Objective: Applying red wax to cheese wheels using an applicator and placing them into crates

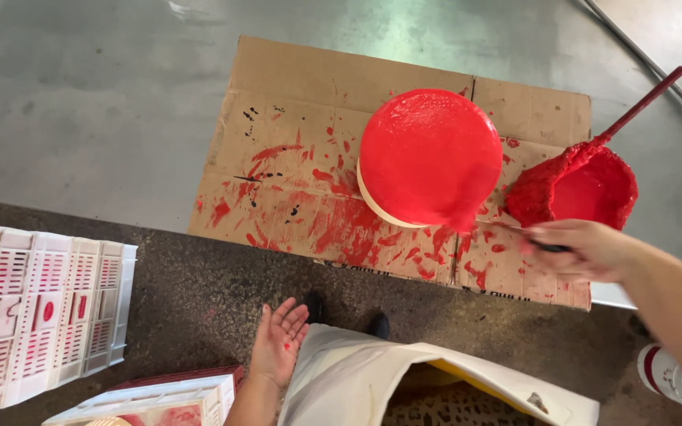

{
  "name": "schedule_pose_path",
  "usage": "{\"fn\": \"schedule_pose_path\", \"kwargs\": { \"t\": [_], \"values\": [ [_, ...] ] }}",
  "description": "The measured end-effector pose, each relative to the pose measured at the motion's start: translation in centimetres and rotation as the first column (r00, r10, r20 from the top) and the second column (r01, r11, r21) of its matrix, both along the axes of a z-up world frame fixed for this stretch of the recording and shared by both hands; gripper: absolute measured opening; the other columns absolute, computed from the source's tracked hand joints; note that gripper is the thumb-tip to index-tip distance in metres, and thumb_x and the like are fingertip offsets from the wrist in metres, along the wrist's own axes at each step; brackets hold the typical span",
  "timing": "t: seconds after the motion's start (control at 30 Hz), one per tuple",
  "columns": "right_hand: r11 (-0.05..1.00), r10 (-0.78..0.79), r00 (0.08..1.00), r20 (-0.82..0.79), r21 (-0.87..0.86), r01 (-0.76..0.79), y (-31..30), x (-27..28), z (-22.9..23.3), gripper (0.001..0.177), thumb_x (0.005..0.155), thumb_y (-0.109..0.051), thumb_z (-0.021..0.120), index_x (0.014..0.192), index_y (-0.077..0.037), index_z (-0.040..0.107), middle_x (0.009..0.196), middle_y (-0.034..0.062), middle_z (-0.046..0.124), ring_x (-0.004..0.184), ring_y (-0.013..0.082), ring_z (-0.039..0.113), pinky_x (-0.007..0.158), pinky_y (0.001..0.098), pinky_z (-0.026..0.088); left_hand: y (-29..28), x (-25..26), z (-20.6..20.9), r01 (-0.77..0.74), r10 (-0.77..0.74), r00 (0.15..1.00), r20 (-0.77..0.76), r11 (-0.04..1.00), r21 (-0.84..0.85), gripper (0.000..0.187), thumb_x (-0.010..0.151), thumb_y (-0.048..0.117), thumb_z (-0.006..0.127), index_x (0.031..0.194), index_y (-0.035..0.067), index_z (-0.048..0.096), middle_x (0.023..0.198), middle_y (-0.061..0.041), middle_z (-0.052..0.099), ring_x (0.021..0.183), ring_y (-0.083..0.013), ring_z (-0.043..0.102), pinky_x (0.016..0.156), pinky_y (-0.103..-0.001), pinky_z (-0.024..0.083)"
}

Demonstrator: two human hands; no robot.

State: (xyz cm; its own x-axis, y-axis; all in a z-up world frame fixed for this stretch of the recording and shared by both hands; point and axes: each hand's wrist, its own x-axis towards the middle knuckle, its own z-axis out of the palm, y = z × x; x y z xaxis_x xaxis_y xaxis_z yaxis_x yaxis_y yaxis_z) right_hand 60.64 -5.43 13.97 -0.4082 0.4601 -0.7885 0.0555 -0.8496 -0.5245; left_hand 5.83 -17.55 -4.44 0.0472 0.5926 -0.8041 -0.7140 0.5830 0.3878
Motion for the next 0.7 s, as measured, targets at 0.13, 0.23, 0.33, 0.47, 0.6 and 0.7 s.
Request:
{"fn": "schedule_pose_path", "kwargs": {
  "t": [0.13, 0.23, 0.33, 0.47, 0.6, 0.7],
  "values": [
    [0.997, 0.069, 0.997, -0.044, 0.022, -0.068, 0.7, 4.8, -1.0, 0.036, 0.109, -0.021, 0.045, 0.103, 0.008, 0.066, 0.051, 0.0036, 0.035, 0.031, 0.0116, 0.025, 0.029, 0.0284, 0.018, -0.3, 0.4, 1.3, 0.006, -0.007, 1.000, -0.020, 0.999, -0.041, 0.073, 0.099, 0.058, 0.038, 0.145, 0.005, 0.055, 0.137, -0.025, 0.063, 0.130, -0.0345, 0.056, 0.110, -0.044, 0.041],
    [0.987, 0.141, 0.977, -0.159, 0.096, -0.127, 1.1, -0.4, -0.3, 0.033, 0.108, -0.018, 0.044, 0.104, 0.009, 0.064, 0.047, 0.0017, 0.038, 0.032, 0.0134, 0.031, 0.028, 0.0274, 0.023, -0.2, 0.5, 1.1, 0.010, -0.011, 1.000, -0.022, 0.999, -0.043, 0.074, 0.098, 0.059, 0.040, 0.144, 0.004, 0.056, 0.135, -0.026, 0.063, 0.129, -0.0350, 0.057, 0.110, -0.044, 0.041],
    [0.980, 0.154, 0.931, 0.332, 0.066, -0.186, 1.2, -8.8, 1.6, 0.034, 0.106, -0.022, 0.052, 0.125, -0.002, 0.072, 0.059, 0.0044, 0.040, 0.047, 0.0148, 0.030, 0.042, 0.0256, 0.025, 0.3, 0.8, 0.9, 0.072, -0.072, 0.997, -0.026, 0.997, -0.032, 0.075, 0.097, 0.060, 0.039, 0.146, 0.005, 0.055, 0.135, -0.024, 0.064, 0.128, -0.0328, 0.058, 0.107, -0.042, 0.042],
    [0.913, 0.251, 0.850, 0.462, 0.178, -0.367, -1.0, -10.5, -1.2, 0.036, 0.107, -0.033, 0.053, 0.099, -0.003, 0.070, 0.058, 0.0040, 0.044, 0.044, 0.0154, 0.036, 0.041, 0.0292, 0.027, 1.1, 0.5, 1.6, 0.075, -0.076, 0.997, -0.033, 0.997, -0.024, 0.073, 0.098, 0.059, 0.038, 0.144, 0.006, 0.056, 0.133, -0.024, 0.065, 0.127, -0.0332, 0.058, 0.107, -0.042, 0.042],
    [0.896, 0.091, 0.760, 0.643, 0.281, -0.344, -4.0, -4.0, -3.8, 0.033, 0.102, -0.028, 0.058, 0.117, -0.007, 0.077, 0.068, 0.0046, 0.054, 0.057, 0.0168, 0.050, 0.050, 0.0320, 0.042, 0.7, -0.3, 0.9, 0.041, -0.041, 0.999, -0.013, 0.999, 0.002, 0.073, 0.099, 0.060, 0.037, 0.145, 0.007, 0.055, 0.135, -0.023, 0.064, 0.129, -0.0318, 0.057, 0.110, -0.042, 0.041],
    [0.915, 0.032, 0.801, 0.597, 0.305, -0.264, -5.1, -2.6, -5.6, 0.033, 0.103, -0.022, 0.056, 0.123, -0.003, 0.076, 0.063, 0.0068, 0.052, 0.051, 0.0177, 0.045, 0.044, 0.0314, 0.040, -0.4, -0.9, -0.5, 0.012, -0.012, 1.000, -0.014, 1.000, -0.013, 0.073, 0.098, 0.061, 0.037, 0.145, 0.007, 0.055, 0.135, -0.023, 0.064, 0.129, -0.0315, 0.057, 0.110, -0.042, 0.041]
  ]
}}
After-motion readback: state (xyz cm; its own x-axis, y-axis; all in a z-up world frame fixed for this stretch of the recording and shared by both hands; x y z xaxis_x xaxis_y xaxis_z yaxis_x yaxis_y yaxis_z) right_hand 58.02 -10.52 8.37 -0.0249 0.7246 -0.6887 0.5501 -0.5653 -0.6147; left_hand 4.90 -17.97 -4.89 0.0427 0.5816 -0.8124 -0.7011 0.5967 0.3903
